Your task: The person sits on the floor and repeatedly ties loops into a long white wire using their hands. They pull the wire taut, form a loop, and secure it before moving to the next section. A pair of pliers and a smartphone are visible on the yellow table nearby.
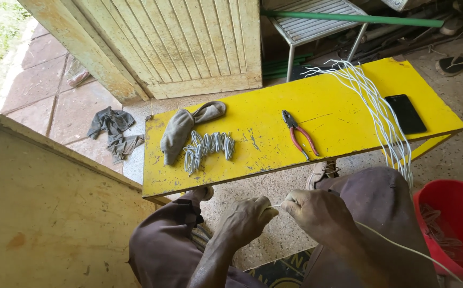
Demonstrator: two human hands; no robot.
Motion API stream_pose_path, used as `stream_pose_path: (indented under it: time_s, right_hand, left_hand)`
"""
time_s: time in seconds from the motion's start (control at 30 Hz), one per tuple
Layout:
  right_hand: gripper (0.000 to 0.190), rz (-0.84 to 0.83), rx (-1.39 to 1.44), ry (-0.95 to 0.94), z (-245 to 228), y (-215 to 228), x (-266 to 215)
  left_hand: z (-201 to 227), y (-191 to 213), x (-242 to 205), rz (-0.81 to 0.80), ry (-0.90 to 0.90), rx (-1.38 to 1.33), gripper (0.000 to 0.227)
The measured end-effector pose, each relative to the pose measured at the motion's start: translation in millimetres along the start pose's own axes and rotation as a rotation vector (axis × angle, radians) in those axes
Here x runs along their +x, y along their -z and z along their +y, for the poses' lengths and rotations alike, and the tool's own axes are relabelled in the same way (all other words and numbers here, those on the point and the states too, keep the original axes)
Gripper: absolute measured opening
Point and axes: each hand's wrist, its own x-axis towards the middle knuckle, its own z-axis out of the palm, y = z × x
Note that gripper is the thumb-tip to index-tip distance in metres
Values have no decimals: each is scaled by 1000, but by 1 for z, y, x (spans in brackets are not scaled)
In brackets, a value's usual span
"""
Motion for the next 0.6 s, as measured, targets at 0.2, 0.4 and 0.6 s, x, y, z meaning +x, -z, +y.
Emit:
stream_pose_path:
  time_s: [0.2,0.4,0.6]
  right_hand:
    - [32,70,6,-14,3,26,-1]
    - [40,132,-68,-60,28,47,-5]
    - [25,571,248,299,71,15,27]
  left_hand:
    - [-12,-16,2,61,-59,-102,39]
    - [-31,-14,4,174,4,-212,48]
    - [-15,14,-12,291,-3,-339,50]
